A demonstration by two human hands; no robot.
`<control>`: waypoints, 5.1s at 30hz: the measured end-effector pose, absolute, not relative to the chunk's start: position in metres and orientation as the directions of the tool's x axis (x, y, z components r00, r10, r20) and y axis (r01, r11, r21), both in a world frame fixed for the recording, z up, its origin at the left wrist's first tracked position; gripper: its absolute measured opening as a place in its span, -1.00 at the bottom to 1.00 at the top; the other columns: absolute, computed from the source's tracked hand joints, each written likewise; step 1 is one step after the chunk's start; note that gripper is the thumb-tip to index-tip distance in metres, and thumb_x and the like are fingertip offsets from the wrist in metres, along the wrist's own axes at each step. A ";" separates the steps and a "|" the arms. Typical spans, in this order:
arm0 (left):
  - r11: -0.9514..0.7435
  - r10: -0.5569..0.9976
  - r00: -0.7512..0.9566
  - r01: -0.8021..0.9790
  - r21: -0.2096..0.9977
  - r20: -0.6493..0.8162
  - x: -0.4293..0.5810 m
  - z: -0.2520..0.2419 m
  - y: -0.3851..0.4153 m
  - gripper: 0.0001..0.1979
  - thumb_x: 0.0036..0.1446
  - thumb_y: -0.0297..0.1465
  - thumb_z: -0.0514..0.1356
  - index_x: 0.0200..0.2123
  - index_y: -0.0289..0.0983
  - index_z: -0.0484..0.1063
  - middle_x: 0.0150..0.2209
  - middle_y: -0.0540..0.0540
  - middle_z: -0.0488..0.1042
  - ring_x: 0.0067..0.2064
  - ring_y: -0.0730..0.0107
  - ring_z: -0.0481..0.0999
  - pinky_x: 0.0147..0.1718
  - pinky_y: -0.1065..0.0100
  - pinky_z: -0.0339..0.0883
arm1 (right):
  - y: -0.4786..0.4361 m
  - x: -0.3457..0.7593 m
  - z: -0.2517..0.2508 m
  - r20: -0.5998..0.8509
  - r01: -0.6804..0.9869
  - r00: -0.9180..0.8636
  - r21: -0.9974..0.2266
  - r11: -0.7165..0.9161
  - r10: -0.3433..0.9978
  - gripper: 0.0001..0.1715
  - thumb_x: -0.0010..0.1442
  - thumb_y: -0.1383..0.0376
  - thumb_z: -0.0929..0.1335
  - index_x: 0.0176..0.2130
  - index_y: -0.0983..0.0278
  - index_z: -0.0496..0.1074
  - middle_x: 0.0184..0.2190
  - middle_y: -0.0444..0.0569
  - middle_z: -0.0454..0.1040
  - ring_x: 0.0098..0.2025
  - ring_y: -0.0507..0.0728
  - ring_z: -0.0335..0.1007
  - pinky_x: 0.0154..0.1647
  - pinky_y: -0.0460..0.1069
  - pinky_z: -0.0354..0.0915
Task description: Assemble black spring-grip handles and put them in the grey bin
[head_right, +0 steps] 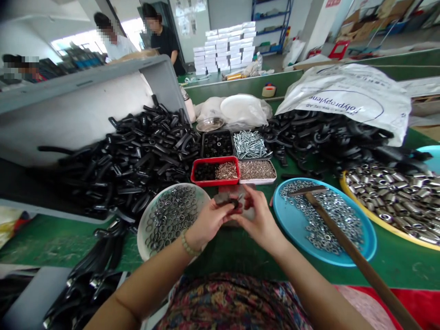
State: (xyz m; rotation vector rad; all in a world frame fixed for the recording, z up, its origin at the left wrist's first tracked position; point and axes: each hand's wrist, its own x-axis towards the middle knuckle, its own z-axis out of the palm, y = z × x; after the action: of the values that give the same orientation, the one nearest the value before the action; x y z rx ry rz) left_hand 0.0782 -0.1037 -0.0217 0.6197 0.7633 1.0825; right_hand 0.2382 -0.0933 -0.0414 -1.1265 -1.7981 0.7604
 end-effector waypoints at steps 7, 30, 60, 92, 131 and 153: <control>0.578 0.814 0.428 -0.534 0.616 -0.393 0.076 -0.027 -0.139 -0.71 -0.05 -0.43 0.31 -0.19 -0.36 0.47 -0.29 -0.17 0.55 -0.29 0.38 0.55 -0.24 0.38 0.39 | -0.111 0.235 -0.056 -0.165 0.078 -0.210 -0.985 -0.152 0.964 -0.46 0.18 -0.10 0.22 -0.58 0.24 0.21 -0.70 -0.19 0.21 -0.64 -0.01 0.12 -0.61 -0.09 0.13; 0.127 0.962 0.164 0.438 0.890 -0.218 -0.005 -0.046 -0.107 -0.77 0.07 -0.24 0.18 -0.32 -0.29 0.45 -0.30 -0.13 0.52 -0.19 0.17 0.48 -0.14 0.22 0.32 | -0.136 0.236 -0.040 0.203 0.309 -0.660 -0.804 0.508 0.723 -0.70 0.26 0.43 0.17 -0.06 0.25 0.34 -0.19 0.01 0.47 -0.15 0.06 0.42 -0.11 -0.05 0.34; 0.403 0.859 0.439 -0.262 0.877 -0.263 0.198 -0.049 -0.042 -0.83 -0.03 -0.42 0.31 -0.35 -0.35 0.42 -0.36 -0.11 0.53 -0.34 0.43 0.52 -0.29 0.43 0.39 | -0.145 0.342 -0.058 0.107 0.051 -0.036 -0.993 0.109 0.994 -0.84 0.29 0.26 0.20 -0.10 0.18 0.22 -0.25 -0.04 0.48 -0.24 0.08 0.50 -0.16 0.03 0.42; 0.110 0.770 0.625 0.075 0.991 -0.133 0.073 0.016 -0.066 -0.72 -0.03 -0.34 0.30 -0.22 -0.32 0.52 -0.25 -0.10 0.53 -0.19 0.33 0.46 -0.13 0.35 0.29 | -0.133 0.270 -0.034 0.070 -0.110 -0.321 -0.993 0.036 0.945 -0.81 0.26 0.12 0.23 -0.18 0.16 0.24 -0.38 -0.07 0.47 -0.39 0.07 0.45 -0.34 -0.01 0.40; -0.123 0.908 0.419 0.240 0.963 0.011 0.022 0.021 -0.114 -0.75 0.12 -0.36 0.18 -0.13 -0.28 0.50 -0.33 -0.08 0.55 -0.28 0.35 0.50 -0.21 0.39 0.35 | -0.126 0.246 -0.024 0.098 -0.132 -0.439 -0.990 0.044 0.893 -0.86 0.23 0.21 0.30 -0.16 0.07 0.39 -0.39 -0.11 0.54 -0.38 0.07 0.49 -0.34 -0.05 0.42; 0.177 0.827 0.503 0.191 0.965 -0.251 0.031 0.023 -0.111 -0.73 -0.01 -0.26 0.28 -0.33 -0.37 0.51 -0.51 -0.04 0.49 -0.47 0.44 0.49 -0.44 0.45 0.35 | -0.146 0.258 -0.022 0.116 0.027 -0.555 -0.987 0.157 0.824 -0.77 0.24 0.26 0.30 -0.10 0.13 0.46 -0.15 0.02 0.52 -0.11 0.12 0.46 -0.08 0.00 0.38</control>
State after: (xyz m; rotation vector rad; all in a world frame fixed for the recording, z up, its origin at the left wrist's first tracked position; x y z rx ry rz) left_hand 0.0310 -0.1112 0.0226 1.3495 0.9850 0.5724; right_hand 0.2578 -0.1460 -0.0217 -0.8165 -1.7472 1.4689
